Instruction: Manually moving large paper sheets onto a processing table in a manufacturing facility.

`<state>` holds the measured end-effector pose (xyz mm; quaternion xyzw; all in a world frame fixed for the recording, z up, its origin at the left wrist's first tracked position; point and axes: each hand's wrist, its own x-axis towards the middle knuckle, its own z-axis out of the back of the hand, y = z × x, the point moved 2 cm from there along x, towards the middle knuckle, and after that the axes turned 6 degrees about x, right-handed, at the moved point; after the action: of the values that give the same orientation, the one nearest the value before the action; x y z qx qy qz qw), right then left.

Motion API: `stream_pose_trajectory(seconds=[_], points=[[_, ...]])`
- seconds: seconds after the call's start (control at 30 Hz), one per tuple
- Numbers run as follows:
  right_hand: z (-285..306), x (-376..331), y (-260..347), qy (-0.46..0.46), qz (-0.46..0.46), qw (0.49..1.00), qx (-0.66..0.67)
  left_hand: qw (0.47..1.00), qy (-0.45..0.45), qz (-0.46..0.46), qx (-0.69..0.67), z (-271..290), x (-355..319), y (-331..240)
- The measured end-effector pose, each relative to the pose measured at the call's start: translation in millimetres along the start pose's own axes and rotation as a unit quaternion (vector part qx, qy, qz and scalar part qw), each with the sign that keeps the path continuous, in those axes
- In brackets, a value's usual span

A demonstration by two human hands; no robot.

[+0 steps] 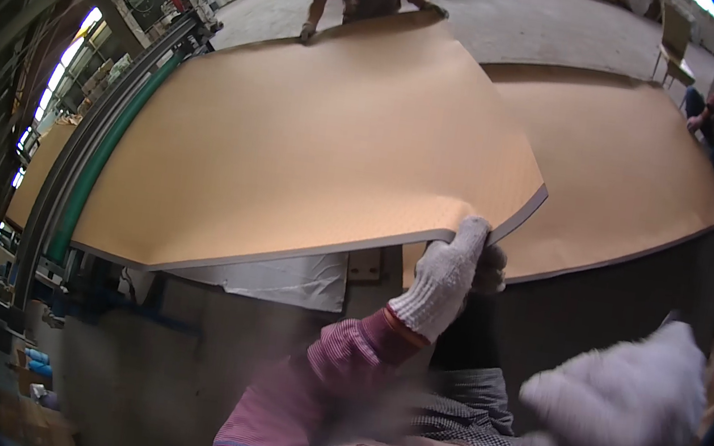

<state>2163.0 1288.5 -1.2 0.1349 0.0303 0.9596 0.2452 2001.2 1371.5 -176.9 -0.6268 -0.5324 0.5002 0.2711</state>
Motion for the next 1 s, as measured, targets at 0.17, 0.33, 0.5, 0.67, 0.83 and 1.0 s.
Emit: stream_pose_trajectory(seconds=[0.17,0.33,0.5,0.67,0.83,1.0], points=[[-178,8,-98,-0.071,-0.249,0.737,0.624,0.995,-0.037,0.020,0.095,11,-17,-10],[-203,61,-119,-0.256,-0.363,0.706,0.552,0.920,-0.057,-0.041,0.385,5,34,63],[-194,15,-205,-0.304,-0.421,0.657,0.546,0.983,0.019,-0.011,-0.184,70,-2,51],[-173,-21,-281,-0.298,-0.456,0.708,0.450,0.936,-0.206,-0.209,-0.197,296,-40,33],[-133,-39,-304,-0.393,-0.469,0.677,0.410,0.936,-0.294,-0.137,-0.134,317,-81,-5],[-173,-22,-189,-0.338,-0.331,0.529,0.704,0.978,-0.178,-0.072,-0.077,229,-79,-29]])
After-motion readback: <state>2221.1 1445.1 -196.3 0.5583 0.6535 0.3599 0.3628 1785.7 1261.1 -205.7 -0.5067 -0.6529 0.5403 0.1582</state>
